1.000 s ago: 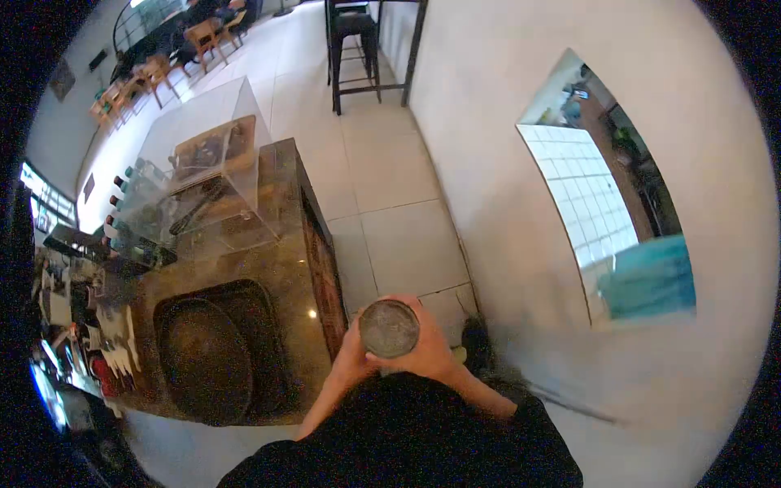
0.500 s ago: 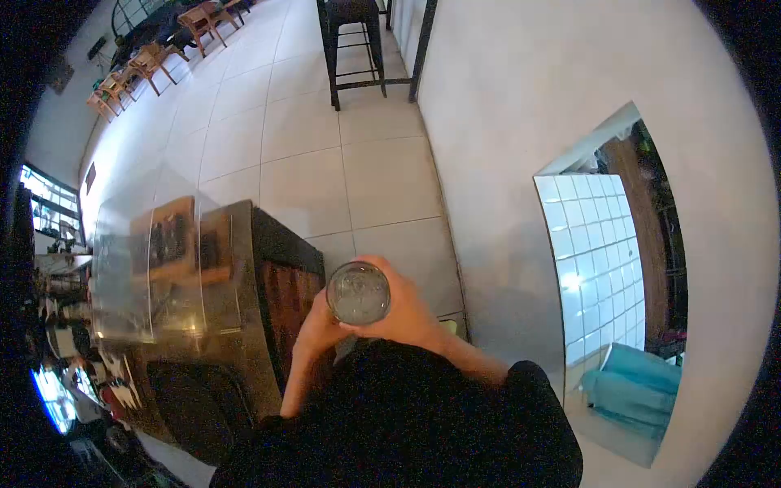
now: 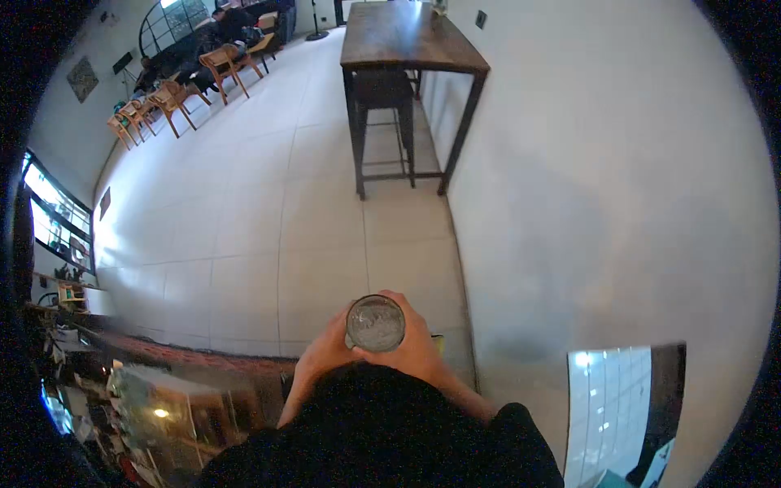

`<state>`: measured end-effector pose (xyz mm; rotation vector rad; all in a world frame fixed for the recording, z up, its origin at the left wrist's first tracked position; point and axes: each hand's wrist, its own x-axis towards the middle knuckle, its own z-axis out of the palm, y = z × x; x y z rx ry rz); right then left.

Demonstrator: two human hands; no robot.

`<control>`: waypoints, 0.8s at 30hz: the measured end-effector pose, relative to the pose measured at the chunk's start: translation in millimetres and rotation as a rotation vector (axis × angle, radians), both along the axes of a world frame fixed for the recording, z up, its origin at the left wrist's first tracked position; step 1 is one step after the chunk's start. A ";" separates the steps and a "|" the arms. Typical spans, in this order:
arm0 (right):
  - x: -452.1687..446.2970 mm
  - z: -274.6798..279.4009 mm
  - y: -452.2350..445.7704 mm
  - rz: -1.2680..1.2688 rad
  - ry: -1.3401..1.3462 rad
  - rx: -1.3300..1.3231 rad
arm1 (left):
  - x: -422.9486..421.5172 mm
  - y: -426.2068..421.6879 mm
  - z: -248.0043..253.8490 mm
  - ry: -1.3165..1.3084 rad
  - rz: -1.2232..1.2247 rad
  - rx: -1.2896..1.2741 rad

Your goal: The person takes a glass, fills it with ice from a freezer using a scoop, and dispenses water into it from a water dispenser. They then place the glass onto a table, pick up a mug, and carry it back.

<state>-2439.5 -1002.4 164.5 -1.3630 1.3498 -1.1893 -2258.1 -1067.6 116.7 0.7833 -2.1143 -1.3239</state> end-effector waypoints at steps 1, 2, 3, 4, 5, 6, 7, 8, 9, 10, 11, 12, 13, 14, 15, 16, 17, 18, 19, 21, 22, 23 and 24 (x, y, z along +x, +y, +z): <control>-1.4 4.5 -25.8 0.002 -0.002 0.008 | -0.5 -21.9 -5.0 -0.014 0.026 -0.005; -4.9 3.7 -52.3 0.020 -0.010 -0.008 | -1.8 -44.3 -6.7 -0.027 0.052 -0.005; -10.5 0.9 -79.1 0.039 -0.016 -0.020 | -4.3 -66.5 -0.2 -0.028 0.084 -0.022; -15.9 -1.1 -106.8 0.058 -0.020 -0.036 | -7.8 -88.2 10.6 -0.025 0.116 -0.042; -17.1 0.0 -129.4 0.074 -0.018 -0.041 | -10.3 -107.8 15.9 -0.019 0.150 -0.065; -20.3 1.4 -155.7 0.091 -0.016 -0.048 | -14.8 -131.6 12.9 -0.022 0.186 -0.071; -23.9 -0.3 -182.6 0.108 -0.018 -0.051 | -17.3 -152.5 7.8 -0.030 0.221 -0.075; -28.0 -6.8 -210.6 0.142 -0.007 -0.070 | -19.0 -173.7 2.9 -0.040 0.255 -0.077; -32.0 -13.6 -237.1 0.173 0.001 -0.084 | -20.4 -197.4 -3.5 -0.031 0.279 -0.075; -35.7 -15.8 -264.2 0.205 0.010 -0.100 | -21.7 -223.9 -10.1 -0.021 0.302 -0.075; -37.1 -14.4 -286.6 0.209 -0.005 -0.087 | -23.1 -244.2 -12.6 -0.014 0.320 -0.066; -37.2 -10.8 -310.7 0.213 -0.016 -0.078 | -24.9 -263.1 -11.2 -0.050 0.339 -0.045; -40.1 -6.2 -341.5 0.221 -0.023 -0.083 | -27.9 -288.3 -9.0 -0.080 0.361 -0.037; -43.3 -1.4 -372.2 0.237 -0.010 -0.102 | -28.4 -312.7 -5.8 -0.114 0.384 -0.028; -44.8 2.7 -397.3 0.255 -0.002 -0.109 | -28.7 -333.6 -5.5 -0.110 0.409 -0.104; -46.3 5.8 -417.7 0.274 0.011 -0.106 | -27.6 -350.3 -3.5 -0.123 0.417 -0.089; -47.1 8.4 -436.6 0.302 0.007 -0.079 | -28.2 -369.4 -0.4 -0.128 0.423 -0.078; -47.0 11.6 -460.1 0.327 0.007 -0.063 | -29.7 -392.7 2.8 -0.128 0.426 -0.078; -44.4 13.6 -480.0 0.351 0.007 -0.049 | -27.7 -409.4 0.2 -0.117 0.445 -0.078; -40.6 14.1 -524.4 0.381 0.018 -0.044 | -21.7 -445.4 -11.6 -0.104 0.479 -0.078; -35.6 12.5 -544.1 0.393 0.021 -0.043 | -15.9 -461.8 -16.4 -0.128 0.484 -0.077; -30.9 9.7 -565.2 0.400 0.023 -0.063 | -10.1 -480.5 -21.0 -0.152 0.486 -0.075; -25.6 5.5 -584.3 0.401 0.024 -0.083 | -3.0 -500.2 -24.6 -0.177 0.482 -0.074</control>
